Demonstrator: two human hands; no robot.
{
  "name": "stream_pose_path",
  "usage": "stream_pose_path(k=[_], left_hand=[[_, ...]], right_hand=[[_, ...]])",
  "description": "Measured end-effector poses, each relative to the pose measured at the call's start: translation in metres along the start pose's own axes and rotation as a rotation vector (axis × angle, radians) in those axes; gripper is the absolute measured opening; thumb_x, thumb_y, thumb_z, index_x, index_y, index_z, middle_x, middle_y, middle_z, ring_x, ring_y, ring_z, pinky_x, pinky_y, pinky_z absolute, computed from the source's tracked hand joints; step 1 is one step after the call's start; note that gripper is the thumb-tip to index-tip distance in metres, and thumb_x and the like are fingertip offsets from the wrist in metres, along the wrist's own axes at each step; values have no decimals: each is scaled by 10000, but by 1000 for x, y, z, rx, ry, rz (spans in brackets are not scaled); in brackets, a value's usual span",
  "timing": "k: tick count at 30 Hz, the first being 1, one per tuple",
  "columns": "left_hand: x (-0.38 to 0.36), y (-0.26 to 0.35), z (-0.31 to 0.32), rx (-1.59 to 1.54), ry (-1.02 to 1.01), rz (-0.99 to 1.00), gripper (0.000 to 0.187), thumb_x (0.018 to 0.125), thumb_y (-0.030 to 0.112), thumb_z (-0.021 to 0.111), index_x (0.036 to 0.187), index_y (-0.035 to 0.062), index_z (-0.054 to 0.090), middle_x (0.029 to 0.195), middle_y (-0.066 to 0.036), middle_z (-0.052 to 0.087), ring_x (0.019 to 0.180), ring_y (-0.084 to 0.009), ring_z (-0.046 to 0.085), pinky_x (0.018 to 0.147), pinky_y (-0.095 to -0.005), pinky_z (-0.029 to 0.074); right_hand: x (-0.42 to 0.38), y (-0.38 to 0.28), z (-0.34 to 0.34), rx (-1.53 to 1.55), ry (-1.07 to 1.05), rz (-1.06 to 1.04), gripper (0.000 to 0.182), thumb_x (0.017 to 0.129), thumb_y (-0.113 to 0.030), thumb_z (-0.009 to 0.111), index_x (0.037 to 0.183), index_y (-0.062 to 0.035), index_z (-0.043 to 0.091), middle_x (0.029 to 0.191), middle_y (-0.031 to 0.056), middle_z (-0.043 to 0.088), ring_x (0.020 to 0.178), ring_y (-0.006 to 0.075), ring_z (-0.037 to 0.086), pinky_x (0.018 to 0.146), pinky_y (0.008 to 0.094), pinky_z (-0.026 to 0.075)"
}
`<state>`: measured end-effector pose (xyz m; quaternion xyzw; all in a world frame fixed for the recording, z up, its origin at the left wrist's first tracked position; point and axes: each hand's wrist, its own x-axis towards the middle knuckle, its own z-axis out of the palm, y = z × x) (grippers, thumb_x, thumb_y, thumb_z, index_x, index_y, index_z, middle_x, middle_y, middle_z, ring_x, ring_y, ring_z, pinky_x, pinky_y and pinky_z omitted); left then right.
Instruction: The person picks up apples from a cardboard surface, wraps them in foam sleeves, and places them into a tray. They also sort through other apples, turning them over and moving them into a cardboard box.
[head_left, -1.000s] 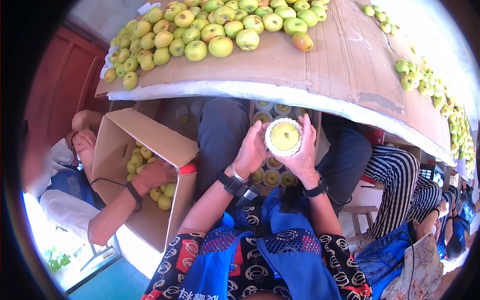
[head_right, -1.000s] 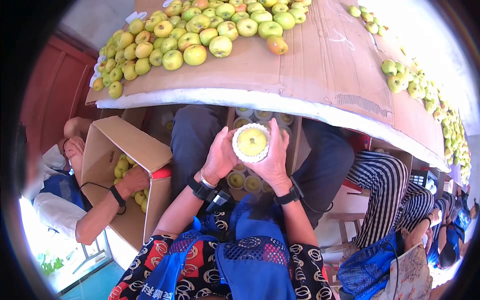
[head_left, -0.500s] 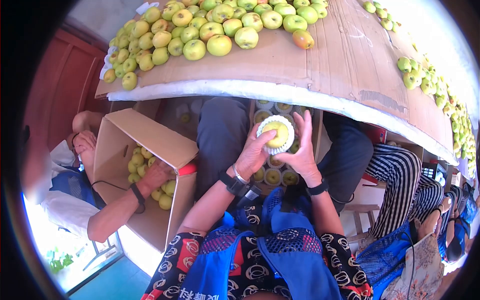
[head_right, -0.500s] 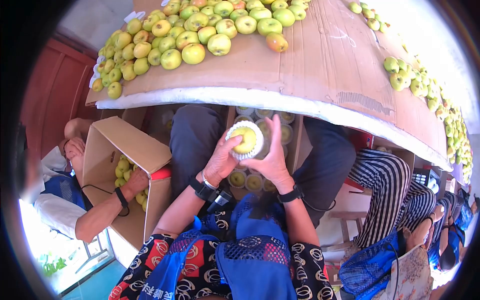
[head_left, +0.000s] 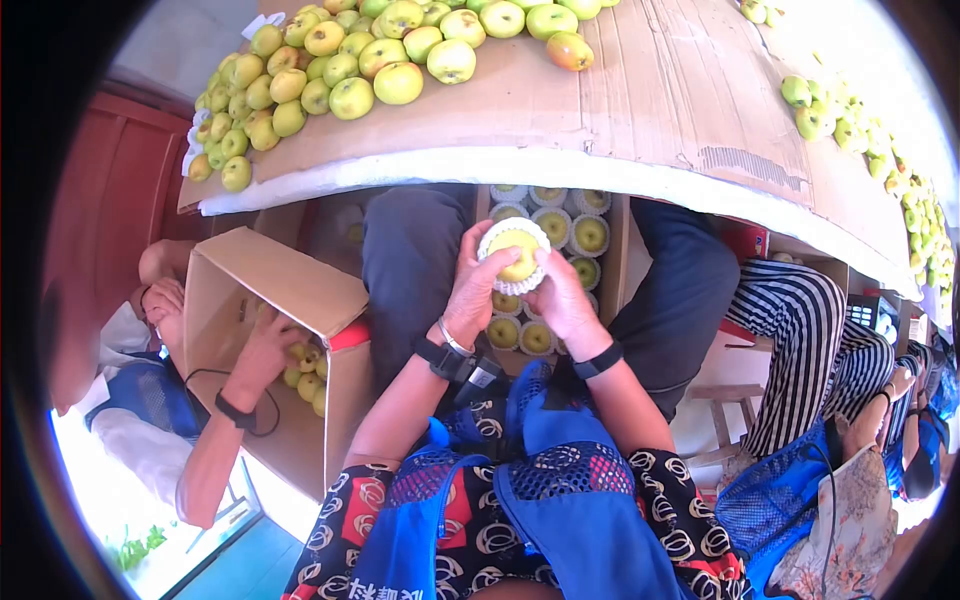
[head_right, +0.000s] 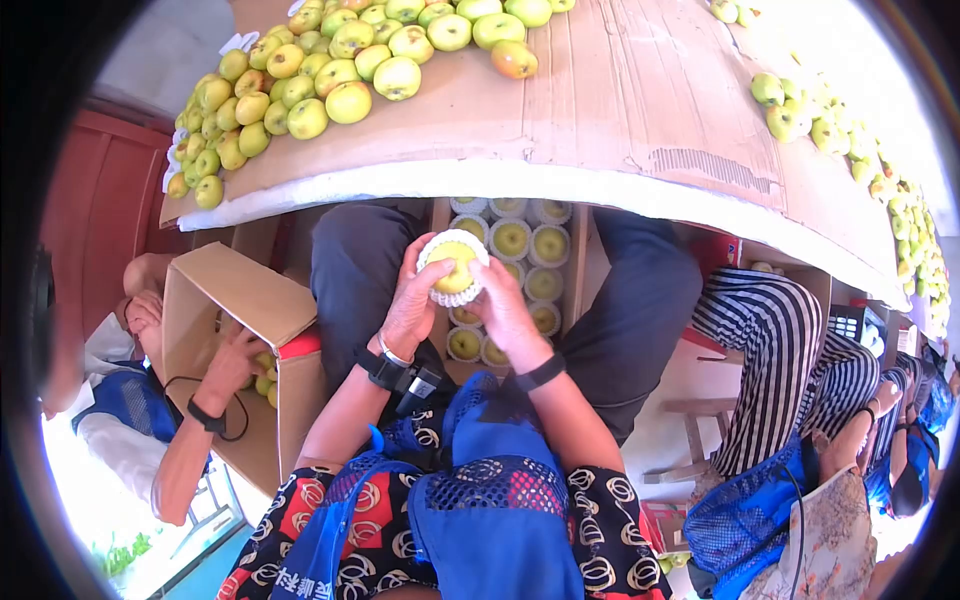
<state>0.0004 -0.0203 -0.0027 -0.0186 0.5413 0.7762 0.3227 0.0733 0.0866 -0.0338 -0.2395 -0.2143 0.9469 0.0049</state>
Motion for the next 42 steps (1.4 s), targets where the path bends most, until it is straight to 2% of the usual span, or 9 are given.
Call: stream_pose_path(k=[6, 9, 12, 17, 20, 24, 31, 35, 42], left_hand=[[5, 2, 2, 117, -154, 9, 779, 778, 161, 632, 1373, 24, 150, 1234, -166, 430, 1155, -223, 425, 957, -327, 366], [18, -3, 2, 88, -174, 97, 762, 846, 319, 567, 1393, 60, 105, 1330, -188, 334, 1225, -252, 342, 1020, -381, 267], [16, 8, 4, 156, -91, 41, 753, 881, 523, 414, 1404, 83, 98, 1334, -156, 368, 1169, -222, 414, 973, -386, 291], [11, 11, 1, -65, -216, -30, 760, 866, 512, 461, 1391, 67, 138, 1342, -140, 359, 1182, -224, 403, 983, -387, 282], [6, 22, 6, -100, -342, 87, 720, 834, 329, 606, 1363, 62, 196, 1235, -106, 447, 1145, -200, 439, 948, -370, 358], [12, 21, -1, -53, -173, 64, 773, 791, 251, 657, 1349, 47, 163, 1155, -131, 506, 1040, -170, 502, 869, -348, 404], [12, 20, -3, -118, -140, 71, 844, 751, 234, 672, 1356, 56, 110, 1159, -146, 505, 1035, -192, 503, 852, -346, 408], [10, 17, -1, -77, -133, 44, 887, 741, 245, 686, 1364, 63, 81, 1129, -139, 523, 1021, -191, 505, 862, -346, 390], [10, 18, 0, -2, -68, -49, 859, 794, 371, 625, 1394, 93, 77, 1252, -140, 434, 1196, -260, 364, 970, -449, 273]], right_hand=[[6, -25, -19, -276, -135, -100, 404, 843, -148, 576, 1201, 2, 463, 1129, 91, 559, 1014, 178, 565, 868, 302, 470], [10, -41, -15, -131, -185, -58, 446, 840, -202, 571, 1207, 22, 452, 1153, 119, 555, 1029, 210, 569, 871, 336, 481], [3, -63, 0, -137, -207, -121, 508, 823, -239, 591, 1220, 34, 430, 1153, 144, 554, 1034, 238, 572, 876, 375, 486], [-5, -74, 9, -231, -275, -154, 512, 823, -199, 598, 1235, 37, 406, 1180, 151, 529, 1071, 237, 548, 913, 386, 460], [0, -64, 15, -220, -248, -136, 490, 826, -184, 596, 1230, 25, 416, 1166, 132, 537, 1077, 225, 541, 916, 377, 458], [6, -62, 21, -446, -175, -113, 481, 822, -213, 614, 1225, -17, 439, 1147, 91, 546, 1047, 186, 542, 876, 339, 458], [7, -81, 26, -614, -171, 67, 528, 797, -308, 645, 1232, -77, 454, 1118, 38, 553, 1030, 139, 524, 821, 301, 433], [9, -64, 20, -696, -86, -46, 529, 797, -300, 646, 1236, -77, 452, 1134, 38, 548, 1039, 131, 520, 826, 311, 434], [6, -62, -3, -294, -43, -115, 516, 816, -275, 613, 1256, -87, 420, 1203, 72, 522, 1109, 201, 494, 932, 385, 401]])
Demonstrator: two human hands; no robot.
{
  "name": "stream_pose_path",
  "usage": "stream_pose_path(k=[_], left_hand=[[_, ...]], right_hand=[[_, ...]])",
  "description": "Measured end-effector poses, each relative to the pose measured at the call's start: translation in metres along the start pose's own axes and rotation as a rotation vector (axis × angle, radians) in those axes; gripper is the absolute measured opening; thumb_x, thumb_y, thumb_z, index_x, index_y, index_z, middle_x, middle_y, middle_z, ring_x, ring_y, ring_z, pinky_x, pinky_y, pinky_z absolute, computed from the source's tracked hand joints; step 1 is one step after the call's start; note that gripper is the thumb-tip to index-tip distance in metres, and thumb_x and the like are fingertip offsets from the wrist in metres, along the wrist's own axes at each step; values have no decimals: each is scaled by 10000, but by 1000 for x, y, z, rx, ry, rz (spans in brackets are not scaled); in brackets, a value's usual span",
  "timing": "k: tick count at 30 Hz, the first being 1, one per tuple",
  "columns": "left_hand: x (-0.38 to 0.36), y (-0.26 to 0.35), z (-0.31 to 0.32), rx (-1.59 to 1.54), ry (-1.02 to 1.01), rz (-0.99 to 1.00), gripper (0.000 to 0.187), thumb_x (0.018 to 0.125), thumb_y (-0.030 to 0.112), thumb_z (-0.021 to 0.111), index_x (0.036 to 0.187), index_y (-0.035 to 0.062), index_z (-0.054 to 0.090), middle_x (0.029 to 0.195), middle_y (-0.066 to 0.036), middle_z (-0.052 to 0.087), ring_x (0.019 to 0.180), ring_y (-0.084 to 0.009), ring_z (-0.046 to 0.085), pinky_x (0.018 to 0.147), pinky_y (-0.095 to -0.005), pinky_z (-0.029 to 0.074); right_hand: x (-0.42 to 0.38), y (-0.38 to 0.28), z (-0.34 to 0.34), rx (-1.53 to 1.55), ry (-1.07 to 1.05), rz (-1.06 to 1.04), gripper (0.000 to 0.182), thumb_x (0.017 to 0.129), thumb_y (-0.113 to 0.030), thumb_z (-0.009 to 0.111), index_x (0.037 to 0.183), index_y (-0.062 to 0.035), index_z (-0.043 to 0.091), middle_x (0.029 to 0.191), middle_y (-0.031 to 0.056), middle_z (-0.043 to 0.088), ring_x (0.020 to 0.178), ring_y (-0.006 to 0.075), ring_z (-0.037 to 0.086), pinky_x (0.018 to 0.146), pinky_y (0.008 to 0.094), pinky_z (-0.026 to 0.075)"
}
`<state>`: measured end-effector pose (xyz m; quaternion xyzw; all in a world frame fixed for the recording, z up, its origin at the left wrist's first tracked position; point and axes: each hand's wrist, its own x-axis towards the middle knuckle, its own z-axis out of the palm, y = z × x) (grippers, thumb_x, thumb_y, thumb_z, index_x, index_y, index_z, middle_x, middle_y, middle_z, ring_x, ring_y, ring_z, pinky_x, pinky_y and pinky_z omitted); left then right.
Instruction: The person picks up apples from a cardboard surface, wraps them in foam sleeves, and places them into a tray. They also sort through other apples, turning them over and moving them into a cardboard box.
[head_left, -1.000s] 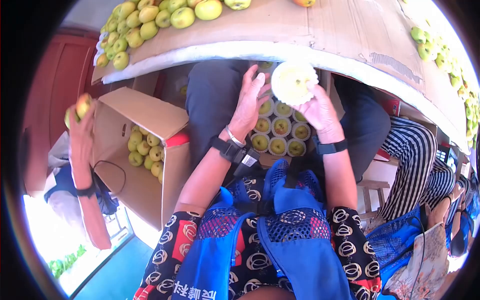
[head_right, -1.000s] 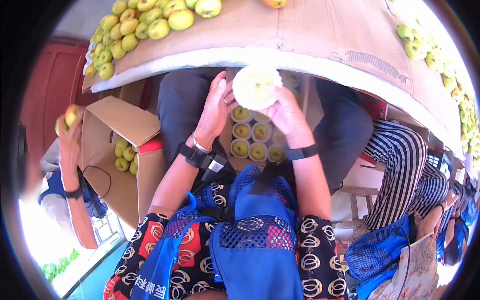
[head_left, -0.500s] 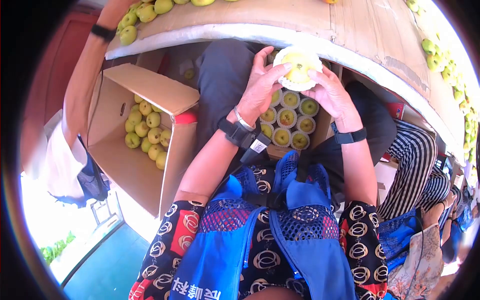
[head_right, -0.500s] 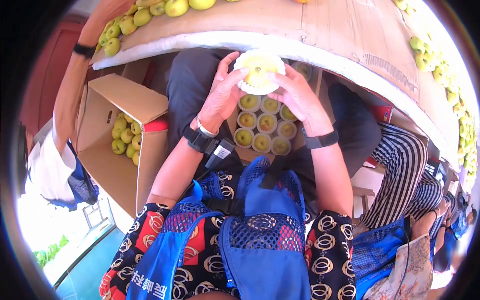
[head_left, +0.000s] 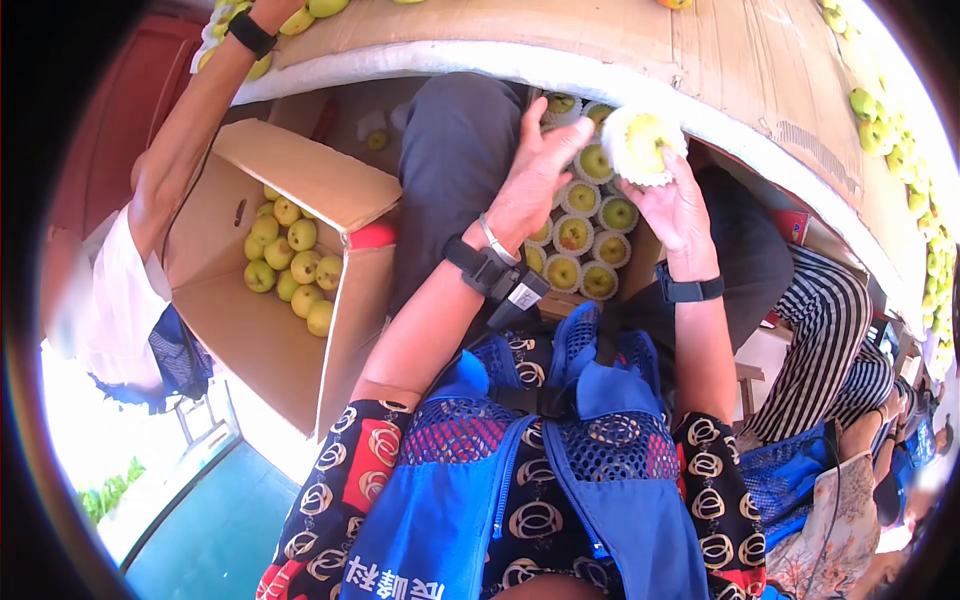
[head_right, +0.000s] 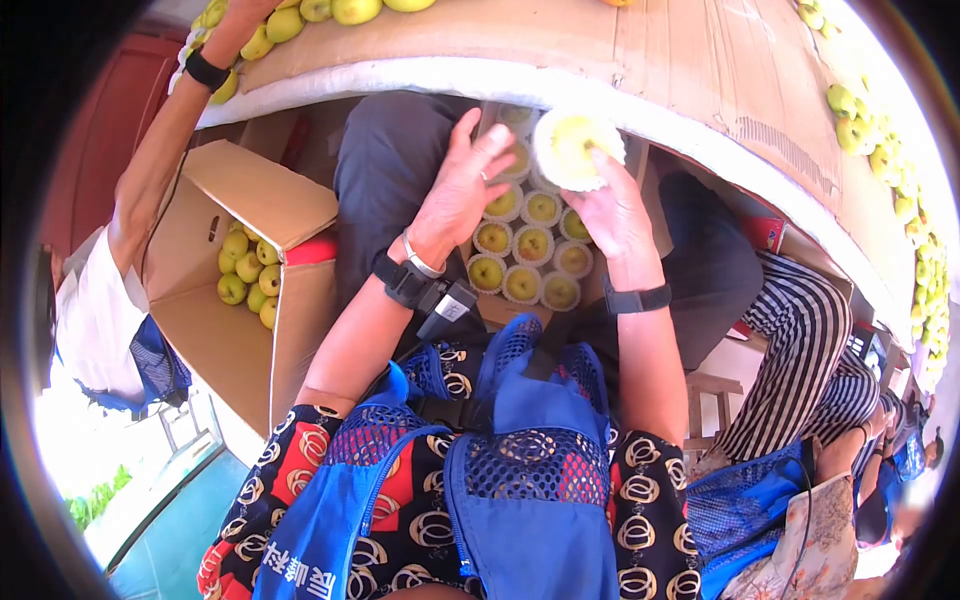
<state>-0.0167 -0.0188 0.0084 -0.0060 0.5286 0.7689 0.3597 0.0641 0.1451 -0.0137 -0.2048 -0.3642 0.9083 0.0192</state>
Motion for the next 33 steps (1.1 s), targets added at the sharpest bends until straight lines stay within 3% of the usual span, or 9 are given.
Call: stream_pose_path(k=[2, 9, 10, 11, 13, 20, 23, 25, 33], left_hand=[[3, 0, -3, -13, 102, 47, 655, 865, 343, 519, 1371, 75, 201, 1302, -139, 404, 1208, -286, 368, 985, -452, 269], [0, 0, -2, -9, 98, 50, 540, 872, 253, 498, 1325, 66, 272, 1216, -121, 499, 1145, -238, 439, 960, -387, 312], [0, -2, -3, -5, 93, 46, 531, 869, 246, 503, 1318, 68, 282, 1215, -118, 501, 1143, -229, 440, 957, -377, 313], [0, -3, -5, -1, 88, 37, 522, 866, 239, 508, 1311, 69, 292, 1214, -116, 504, 1141, -221, 442, 954, -367, 314], [-3, 0, -3, -8, 85, 25, 526, 865, 227, 513, 1315, 72, 291, 1214, -113, 504, 1134, -212, 447, 952, -358, 313], [-5, -2, -2, 16, 77, 6, 471, 855, 162, 528, 1277, 86, 334, 1177, -81, 528, 1095, -186, 463, 920, -341, 325], [-5, -2, 0, 29, 83, 4, 460, 852, 151, 530, 1268, 91, 343, 1160, -73, 535, 1079, -176, 466, 915, -339, 326], [-4, -2, 0, 24, 87, 2, 459, 852, 151, 530, 1268, 92, 345, 1152, -70, 538, 1073, -172, 467, 914, -340, 326], [-4, -5, 2, 44, 53, 2, 448, 848, 136, 542, 1256, 94, 362, 1140, -65, 542, 1062, -151, 471, 900, -316, 341]], right_hand=[[-3, 10, -14, 106, 117, -23, 479, 806, -255, 620, 1212, -60, 457, 1178, 77, 542, 1075, 193, 522, 917, 347, 417], [40, 131, -110, -618, 490, 390, 318, 719, -203, 680, 949, 5, 609, 902, 86, 632, 786, 172, 597, 663, 284, 458], [65, 197, -180, -450, 226, -44, 391, 684, -278, 697, 910, 31, 613, 865, 88, 612, 730, 177, 566, 624, 286, 437], [65, 182, -167, -449, 219, -47, 391, 684, -278, 697, 910, 31, 613, 865, 88, 612, 730, 177, 566, 624, 286, 437], [46, 139, -126, -476, 456, 490, 391, 718, -249, 691, 1028, -41, 574, 964, 50, 602, 807, 150, 568, 646, 249, 408], [46, 140, -125, -278, 457, 344, 368, 723, -221, 674, 1044, -67, 581, 964, 45, 607, 860, 162, 567, 702, 298, 416], [59, 171, -151, -360, 446, 258, 538, 680, -304, 686, 1045, 62, 535, 961, 122, 573, 800, 198, 560, 666, 317, 455], [76, 204, -191, -346, 510, 259, 327, 739, -159, 654, 1028, -25, 579, 968, 78, 609, 897, 190, 574, 747, 338, 446], [71, 178, -140, -336, 515, 261, 512, 735, -226, 649, 1128, 52, 477, 1065, 136, 553, 920, 223, 563, 757, 351, 469]])
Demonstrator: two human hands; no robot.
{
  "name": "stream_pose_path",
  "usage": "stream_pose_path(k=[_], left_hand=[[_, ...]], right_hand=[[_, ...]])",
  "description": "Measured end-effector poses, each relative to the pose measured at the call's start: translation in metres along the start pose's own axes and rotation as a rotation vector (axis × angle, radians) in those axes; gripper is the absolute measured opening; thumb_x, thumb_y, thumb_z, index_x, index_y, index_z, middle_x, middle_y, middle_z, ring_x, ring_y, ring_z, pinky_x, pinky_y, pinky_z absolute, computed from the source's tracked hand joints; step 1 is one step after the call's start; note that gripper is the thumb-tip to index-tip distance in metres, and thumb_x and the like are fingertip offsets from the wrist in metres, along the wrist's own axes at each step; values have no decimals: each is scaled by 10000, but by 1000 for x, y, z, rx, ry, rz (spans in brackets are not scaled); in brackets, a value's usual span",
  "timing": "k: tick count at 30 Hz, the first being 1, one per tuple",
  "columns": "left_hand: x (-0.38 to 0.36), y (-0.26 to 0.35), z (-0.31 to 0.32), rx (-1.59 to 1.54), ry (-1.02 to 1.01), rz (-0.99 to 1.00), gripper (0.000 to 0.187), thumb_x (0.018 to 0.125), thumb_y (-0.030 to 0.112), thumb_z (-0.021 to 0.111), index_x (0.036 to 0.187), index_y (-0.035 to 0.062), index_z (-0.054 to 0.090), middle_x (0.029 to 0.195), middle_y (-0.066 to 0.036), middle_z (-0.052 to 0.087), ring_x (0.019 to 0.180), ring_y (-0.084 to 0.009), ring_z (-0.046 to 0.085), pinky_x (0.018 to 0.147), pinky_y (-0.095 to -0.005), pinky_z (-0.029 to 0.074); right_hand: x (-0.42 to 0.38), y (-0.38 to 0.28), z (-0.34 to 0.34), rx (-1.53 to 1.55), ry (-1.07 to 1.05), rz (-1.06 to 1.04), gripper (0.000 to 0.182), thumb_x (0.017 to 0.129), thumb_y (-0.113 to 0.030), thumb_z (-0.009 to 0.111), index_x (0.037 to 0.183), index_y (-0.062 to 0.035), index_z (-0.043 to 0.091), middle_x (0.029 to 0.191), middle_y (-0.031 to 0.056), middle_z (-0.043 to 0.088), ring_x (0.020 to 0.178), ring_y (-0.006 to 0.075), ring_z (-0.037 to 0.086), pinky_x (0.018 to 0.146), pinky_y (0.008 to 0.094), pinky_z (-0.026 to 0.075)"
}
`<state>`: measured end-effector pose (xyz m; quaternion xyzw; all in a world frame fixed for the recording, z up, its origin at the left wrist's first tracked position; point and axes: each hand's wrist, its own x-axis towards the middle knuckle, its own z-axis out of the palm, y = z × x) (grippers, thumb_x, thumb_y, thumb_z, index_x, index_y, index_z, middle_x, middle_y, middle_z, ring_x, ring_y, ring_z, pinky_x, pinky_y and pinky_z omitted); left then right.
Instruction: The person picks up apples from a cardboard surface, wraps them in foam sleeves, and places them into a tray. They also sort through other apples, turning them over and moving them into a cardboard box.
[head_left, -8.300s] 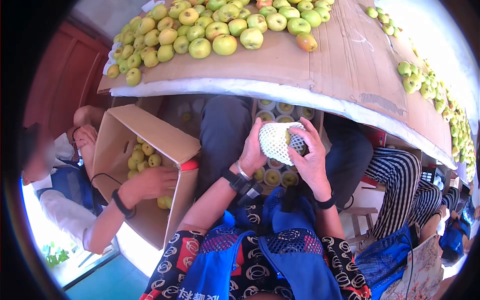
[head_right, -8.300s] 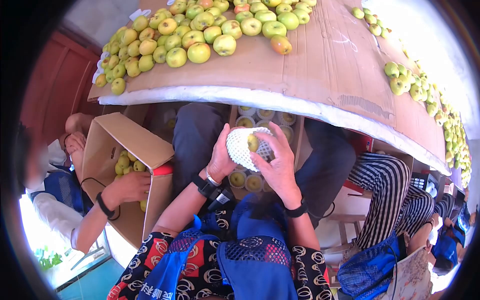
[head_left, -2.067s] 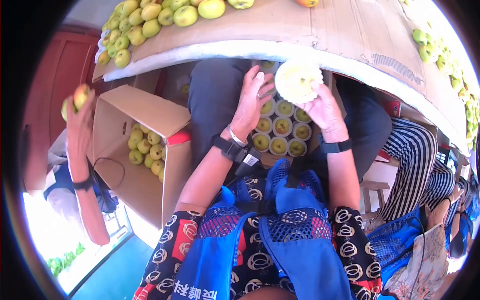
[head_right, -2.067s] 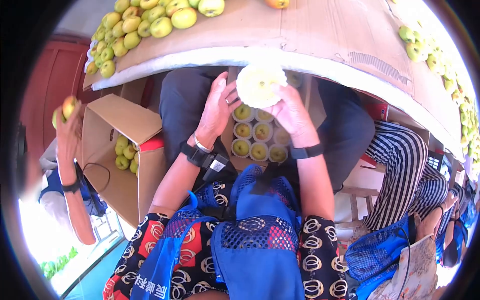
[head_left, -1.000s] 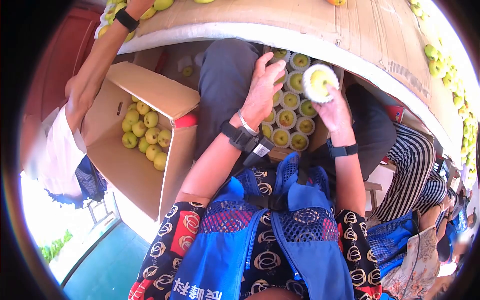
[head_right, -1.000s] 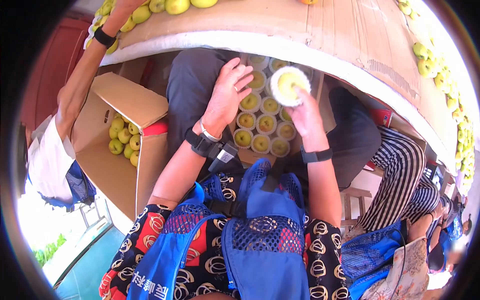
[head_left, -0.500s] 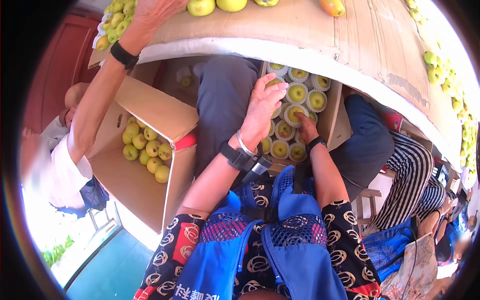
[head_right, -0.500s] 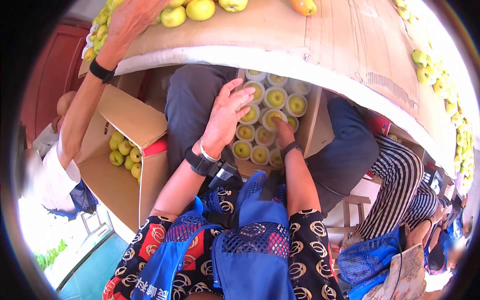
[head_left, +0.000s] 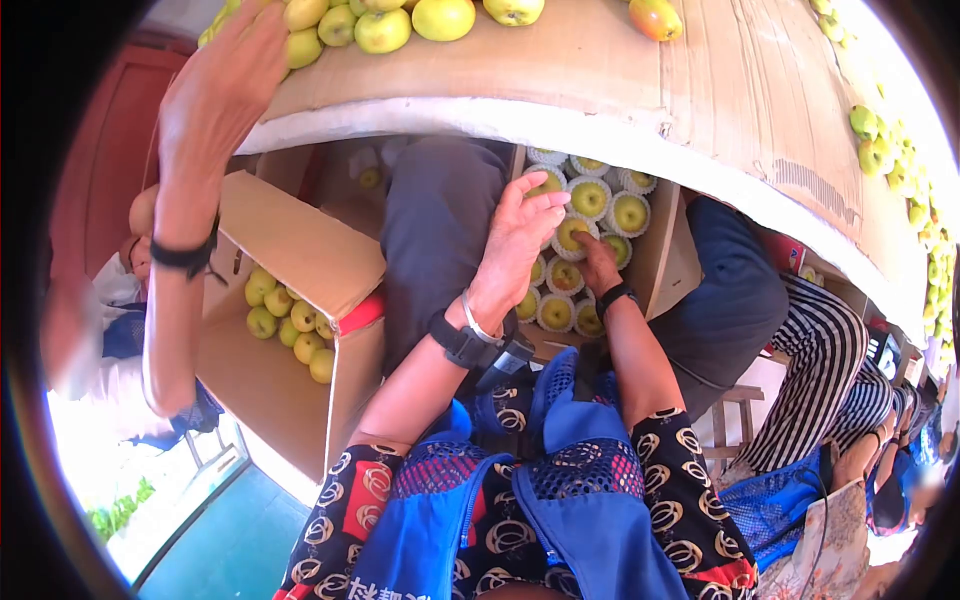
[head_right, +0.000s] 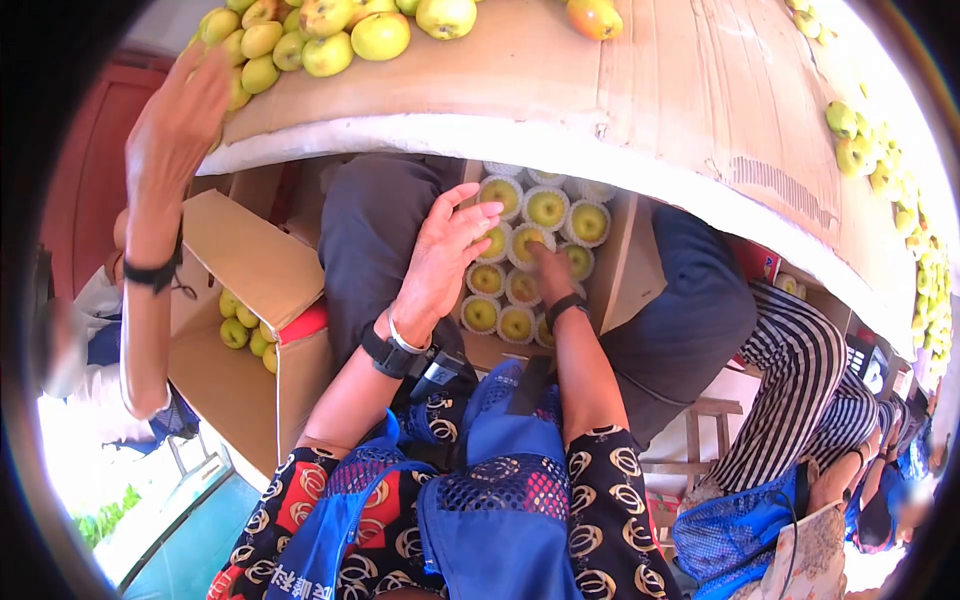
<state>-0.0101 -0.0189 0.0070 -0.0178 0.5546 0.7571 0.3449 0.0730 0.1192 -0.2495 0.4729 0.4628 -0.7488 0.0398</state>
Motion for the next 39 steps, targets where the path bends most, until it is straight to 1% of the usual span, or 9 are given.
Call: stream_pose_path(k=[2, 4, 8, 10, 16, 20, 22, 25, 39], left_hand=[[0, 0, 1, -1, 2, -6, 440, 850, 134, 541, 1252, 94, 367, 1137, -65, 544, 1056, -148, 476, 895, -310, 345], [0, 0, 1, -11, 9, -13, 431, 852, 132, 539, 1248, 94, 372, 1133, -64, 547, 1049, -144, 481, 890, -303, 350], [0, -3, 0, -4, -6, -14, 388, 855, 124, 537, 1219, 93, 404, 1120, -56, 555, 1034, -137, 491, 882, -297, 358], [1, -1, -2, 0, -17, -14, 372, 856, 121, 535, 1207, 93, 416, 1115, -51, 557, 1032, -134, 493, 880, -294, 360], [1, -3, -2, 16, -22, -26, 334, 857, 125, 536, 1176, 93, 441, 1096, -44, 569, 1021, -127, 498, 877, -292, 365], [1, -5, -2, 6, -26, -41, 305, 860, 123, 534, 1153, 87, 459, 1090, -45, 572, 1009, -124, 508, 868, -286, 378], [2, -5, -2, 10, -38, -34, 297, 860, 119, 534, 1147, 84, 464, 1090, -47, 572, 1005, -124, 512, 865, -284, 383], [0, -4, -2, 9, -31, -47, 290, 859, 112, 535, 1140, 80, 470, 1093, -50, 572, 997, -124, 519, 855, -280, 396], [3, -6, -4, 37, -21, -59, 255, 866, 122, 532, 1112, 86, 479, 1070, -40, 580, 978, -118, 529, 838, -270, 406]], right_hand=[[9, 5, -2, -51, 12, -60, 633, 718, -308, 656, 1169, 80, 441, 1098, 155, 527, 918, 222, 551, 746, 333, 460], [4, 1, -6, 229, -185, 77, 403, 777, -171, 619, 1099, 15, 464, 1102, 124, 523, 976, 257, 553, 840, 411, 455], [-31, -29, 2, 31, -93, 90, 451, 784, -178, 612, 1155, -3, 425, 1167, 120, 485, 1042, 261, 520, 860, 435, 442], [-37, -32, 6, 121, -82, 39, 659, 753, -199, 637, 1272, 53, 318, 1206, 172, 453, 1031, 261, 521, 768, 372, 498], [-29, -21, 0, 57, -189, -59, 689, 738, -167, 688, 1289, 16, 318, 1155, 151, 501, 982, 240, 545, 756, 350, 504], [-10, -5, -2, -63, -85, -52, 535, 790, -137, 648, 1241, -82, 365, 1170, 77, 504, 1047, 235, 523, 824, 430, 467], [-14, -8, 0, 61, -196, -50, 524, 795, -130, 641, 1241, -97, 370, 1170, 69, 503, 1048, 233, 521, 822, 425, 470], [-18, -9, 11, 109, -94, -111, 614, 766, -131, 671, 1271, 4, 349, 1149, 121, 520, 975, 187, 547, 745, 306, 492], [-7, -4, 1, -217, -11, -181, 825, 712, -223, 725, 1334, 50, 257, 1230, 180, 464, 1058, 232, 509, 856, 309, 445]])
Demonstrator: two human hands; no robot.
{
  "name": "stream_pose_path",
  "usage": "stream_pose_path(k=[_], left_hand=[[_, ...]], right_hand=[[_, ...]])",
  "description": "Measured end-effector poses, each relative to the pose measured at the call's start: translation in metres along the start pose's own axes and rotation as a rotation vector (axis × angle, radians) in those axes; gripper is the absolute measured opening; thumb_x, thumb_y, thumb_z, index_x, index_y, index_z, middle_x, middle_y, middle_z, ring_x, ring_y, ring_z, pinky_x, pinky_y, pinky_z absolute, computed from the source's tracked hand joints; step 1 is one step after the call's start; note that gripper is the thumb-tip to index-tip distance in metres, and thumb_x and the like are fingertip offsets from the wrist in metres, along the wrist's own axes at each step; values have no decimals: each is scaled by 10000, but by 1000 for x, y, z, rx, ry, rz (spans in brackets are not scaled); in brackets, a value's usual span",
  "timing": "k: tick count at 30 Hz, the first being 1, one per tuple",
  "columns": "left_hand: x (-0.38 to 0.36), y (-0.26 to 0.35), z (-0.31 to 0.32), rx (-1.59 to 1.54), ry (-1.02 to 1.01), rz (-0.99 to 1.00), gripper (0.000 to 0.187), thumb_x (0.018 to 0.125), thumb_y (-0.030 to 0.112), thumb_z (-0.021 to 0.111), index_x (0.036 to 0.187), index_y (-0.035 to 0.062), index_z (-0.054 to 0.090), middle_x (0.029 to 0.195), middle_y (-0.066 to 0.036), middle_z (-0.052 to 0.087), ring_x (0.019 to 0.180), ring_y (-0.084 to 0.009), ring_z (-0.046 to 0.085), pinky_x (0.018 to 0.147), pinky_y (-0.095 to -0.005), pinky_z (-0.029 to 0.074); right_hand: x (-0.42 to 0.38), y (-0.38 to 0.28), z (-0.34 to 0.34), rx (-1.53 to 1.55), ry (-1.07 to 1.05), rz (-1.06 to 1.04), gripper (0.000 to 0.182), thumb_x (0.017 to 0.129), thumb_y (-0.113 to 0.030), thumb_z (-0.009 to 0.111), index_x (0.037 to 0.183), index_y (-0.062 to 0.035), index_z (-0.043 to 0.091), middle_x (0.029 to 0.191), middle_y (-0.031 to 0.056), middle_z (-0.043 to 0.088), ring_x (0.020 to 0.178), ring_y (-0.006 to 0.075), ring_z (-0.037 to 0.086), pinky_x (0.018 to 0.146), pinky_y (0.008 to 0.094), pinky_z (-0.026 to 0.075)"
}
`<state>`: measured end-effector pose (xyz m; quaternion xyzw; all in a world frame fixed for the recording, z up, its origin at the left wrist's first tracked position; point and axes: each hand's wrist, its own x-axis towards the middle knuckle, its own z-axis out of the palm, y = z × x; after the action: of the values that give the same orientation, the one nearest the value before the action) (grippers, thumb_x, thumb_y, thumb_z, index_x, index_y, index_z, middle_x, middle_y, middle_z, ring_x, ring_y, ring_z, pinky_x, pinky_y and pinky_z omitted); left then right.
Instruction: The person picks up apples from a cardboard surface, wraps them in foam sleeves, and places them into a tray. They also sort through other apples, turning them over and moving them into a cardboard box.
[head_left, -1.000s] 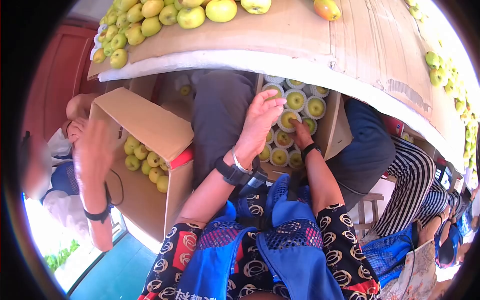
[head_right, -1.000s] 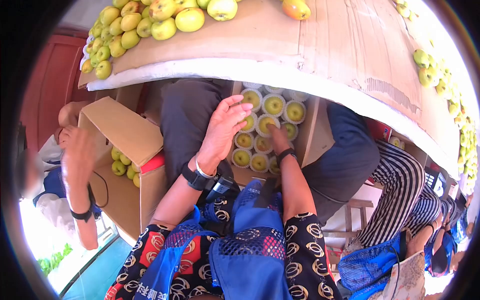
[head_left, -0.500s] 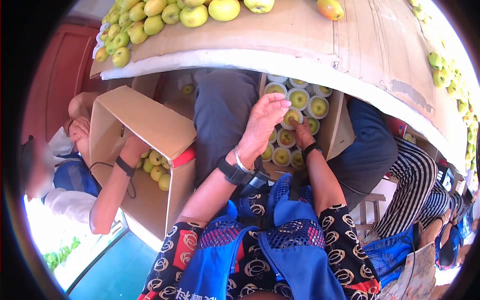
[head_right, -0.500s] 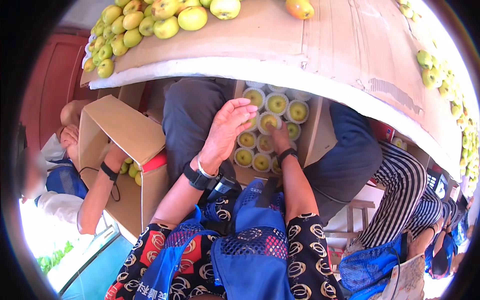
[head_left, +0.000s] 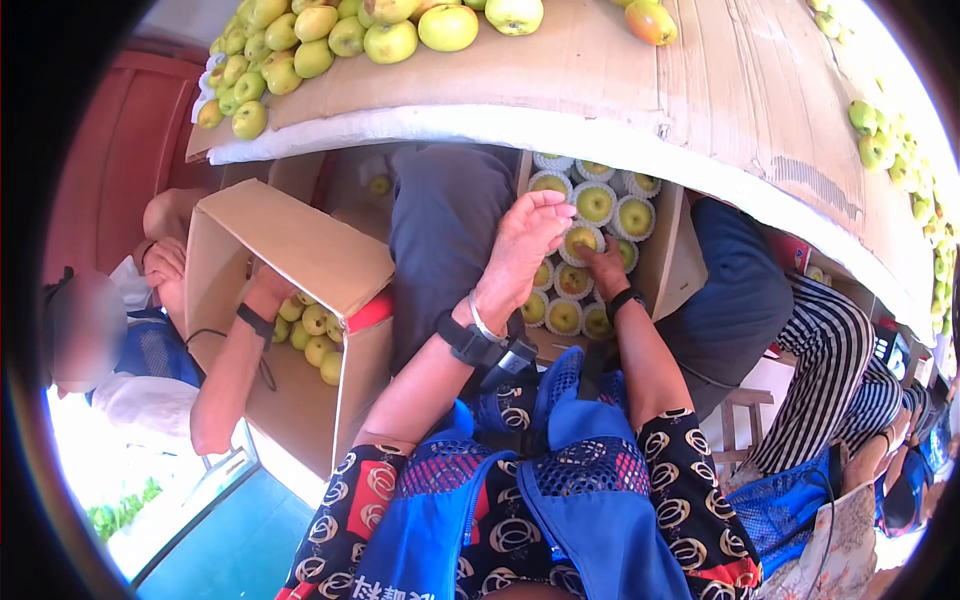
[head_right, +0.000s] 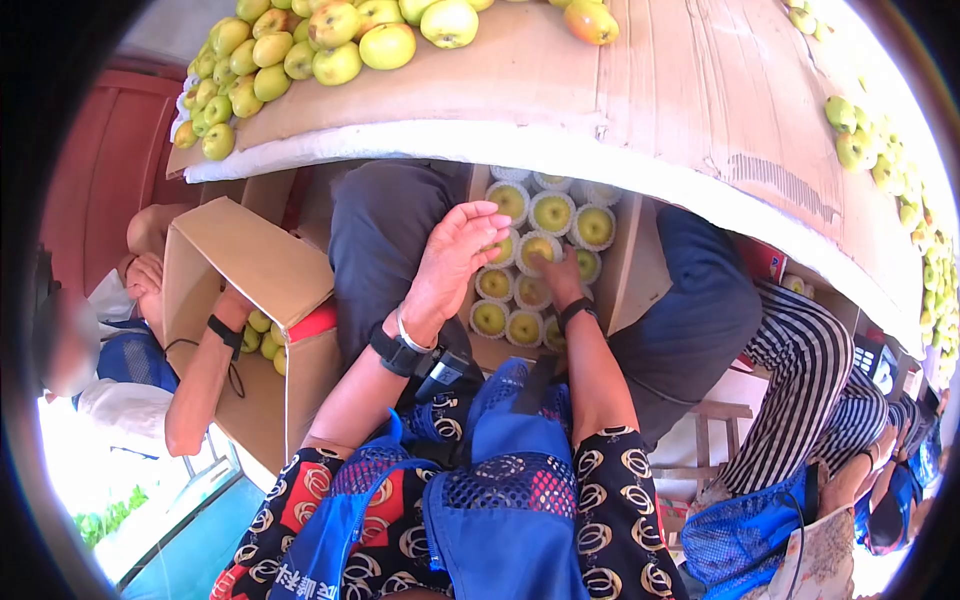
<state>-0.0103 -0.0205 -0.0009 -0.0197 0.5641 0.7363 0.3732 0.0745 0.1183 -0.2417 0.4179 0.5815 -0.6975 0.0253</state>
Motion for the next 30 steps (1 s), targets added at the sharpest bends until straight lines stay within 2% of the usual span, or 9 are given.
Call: stream_pose_path(k=[2, 5, 8, 10, 17, 20, 23, 24, 30], left_hand=[[1, 0, -2, -4, -3, 8, 258, 865, 123, 532, 1115, 87, 477, 1072, -41, 578, 978, -120, 529, 838, -272, 405], [-1, -2, -1, -2, 1, 15, 264, 864, 123, 530, 1119, 88, 472, 1075, -42, 576, 979, -124, 529, 839, -275, 405], [-3, 1, -1, 22, 15, 16, 266, 864, 121, 526, 1122, 84, 470, 1075, -46, 574, 981, -128, 529, 837, -276, 408], [-2, 0, 1, 53, 25, 9, 266, 867, 126, 521, 1123, 76, 468, 1067, -52, 575, 984, -128, 529, 834, -273, 412], [-2, -1, 1, -6, -7, 5, 244, 873, 145, 523, 1104, 78, 483, 1057, -46, 577, 969, -124, 537, 829, -261, 415], [0, -2, -1, -2, -26, 7, 246, 872, 145, 532, 1106, 86, 486, 1065, -37, 576, 978, -114, 529, 830, -264, 416], [-1, -6, -3, -9, -26, -24, 253, 868, 140, 543, 1110, 91, 488, 1068, -34, 575, 977, -108, 527, 832, -259, 415], [-1, -5, -2, -3, -31, -19, 250, 868, 137, 540, 1108, 90, 489, 1067, -35, 575, 977, -108, 527, 831, -260, 416], [2, 0, 0, 26, -51, 1, 229, 874, 129, 521, 1096, 84, 494, 1060, -38, 576, 976, -108, 525, 825, -266, 415]], right_hand=[[3, 7, -4, -58, 52, 10, 821, 711, -229, 724, 1331, 49, 264, 1229, 184, 464, 1059, 235, 508, 868, 311, 435], [-3, -9, -5, 25, 95, 101, 755, 731, -189, 717, 1327, -16, 287, 1178, 135, 496, 1000, 241, 545, 737, 343, 493], [-4, -1, -5, -83, 97, -54, 728, 735, -189, 712, 1320, -28, 311, 1169, 127, 500, 971, 218, 553, 703, 327, 493], [-3, 2, -4, -228, 19, -81, 676, 725, -209, 703, 1267, 19, 371, 1177, 158, 510, 1029, 235, 520, 877, 326, 417], [-5, -5, 3, -87, -165, -171, 625, 793, -196, 629, 1299, 7, 322, 1235, 160, 464, 1112, 240, 464, 937, 338, 371], [3, 4, 6, -136, -144, -204, 682, 838, -202, 562, 1350, 17, 167, 1325, 194, 335, 1206, 268, 354, 1007, 346, 292], [-12, -14, 6, 7, -243, -229, 718, 841, -208, 558, 1365, 19, 124, 1327, 184, 339, 1220, 268, 343, 1019, 353, 277], [-24, -27, 6, -89, -197, -181, 739, 847, -218, 552, 1376, 10, 89, 1328, 170, 340, 1222, 262, 338, 1019, 353, 276], [-20, -25, 5, -47, -251, -160, 752, 849, -249, 557, 1380, 5, 89, 1351, 170, 311, 1239, 263, 317, 1029, 350, 262]])
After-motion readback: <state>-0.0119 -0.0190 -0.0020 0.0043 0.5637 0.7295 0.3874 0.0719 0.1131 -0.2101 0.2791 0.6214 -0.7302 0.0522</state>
